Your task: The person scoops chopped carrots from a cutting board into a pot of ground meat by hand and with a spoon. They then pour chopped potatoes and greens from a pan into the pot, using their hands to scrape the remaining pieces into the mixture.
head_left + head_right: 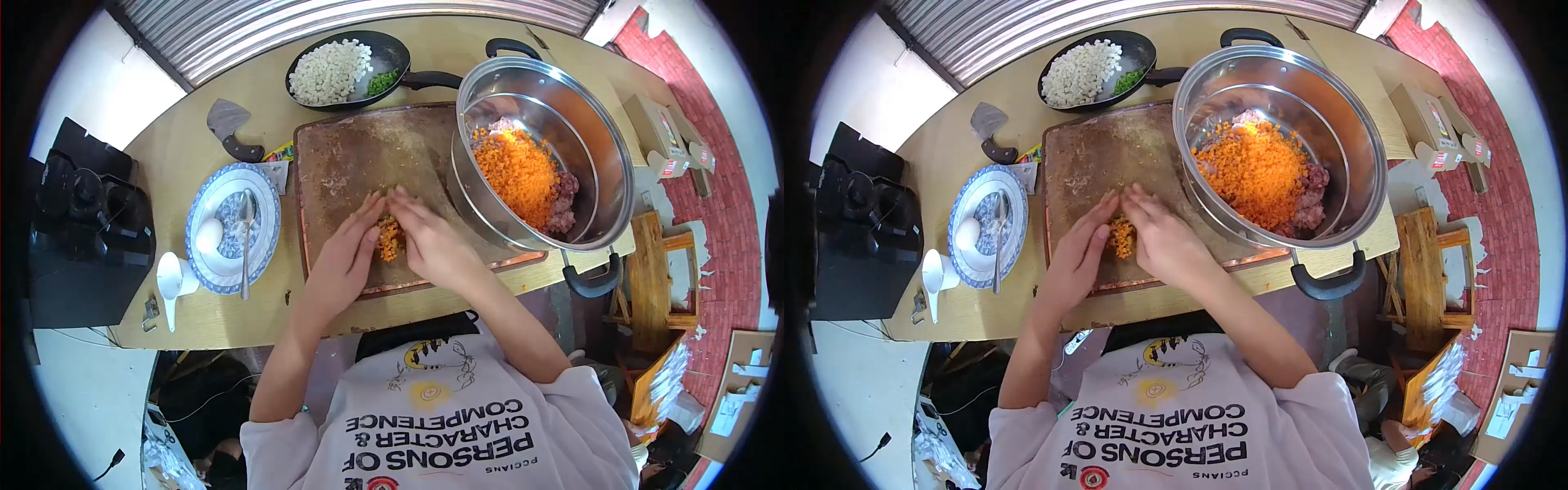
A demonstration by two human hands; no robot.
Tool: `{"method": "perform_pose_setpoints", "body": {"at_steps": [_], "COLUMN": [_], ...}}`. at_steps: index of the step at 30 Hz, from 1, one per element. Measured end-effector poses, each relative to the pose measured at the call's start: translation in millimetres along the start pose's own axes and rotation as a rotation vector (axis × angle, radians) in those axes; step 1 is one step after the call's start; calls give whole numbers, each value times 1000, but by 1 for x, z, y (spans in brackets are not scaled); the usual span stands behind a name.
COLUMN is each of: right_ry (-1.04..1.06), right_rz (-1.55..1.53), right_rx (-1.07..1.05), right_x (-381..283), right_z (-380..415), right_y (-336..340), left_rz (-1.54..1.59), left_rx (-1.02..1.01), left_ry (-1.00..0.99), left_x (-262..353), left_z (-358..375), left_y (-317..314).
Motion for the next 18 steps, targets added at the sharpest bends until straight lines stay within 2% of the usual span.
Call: {"method": "perform_pose_setpoints", "body": {"at_steps": [1, 3, 4, 6, 8, 10, 12, 14, 16, 18], "right_ry": [1, -156, -156, -56, -59, -63, -1, -34, -68, -104], "right_rz": [-1, -275, -275, 23, 103, 187, -17, -78, -140, 155], "right_rx": [-1, -116, -117, 125, 126, 126, -47, -35, -20, 44], "right_x": [-3, -2, -1, 0, 1, -3, -13, -11, -14, -23], "right_z": [-1, -2, -3, -5, -1, 5, 10, 14, 17, 19], "right_y": [4, 7, 5, 12, -2, -5, -13, -3, 11, 29], "left_rz": [36, 72, 76, 78, 123, 213, 304, 368, 365, 363], "left_rx": [58, 115, 192, 268, 374, 341, 305, 171, 145, 118], "left_ry": [1, 4, 6, 8, 6, 59, 113, 131, 124, 118], "left_x": [-2, -4, -5, -8, -13, -14, -17, -17, -20, -22], "left_z": [1, 0, 0, -2, -4, -8, -10, -15, -17, -22], "left_y": [6, 11, 16, 16, 10, 1, -3, -8, -3, 0]}}
Point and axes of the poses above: each hand's wrist, its own z-axis away from the middle knuckle, its own y-axis out of the back of the hand, x = y × z, the point moved 6 cm from there along -z, towards the middle knuckle, and after that the axes turned 4 degrees about -z, right-handed, at the moved point
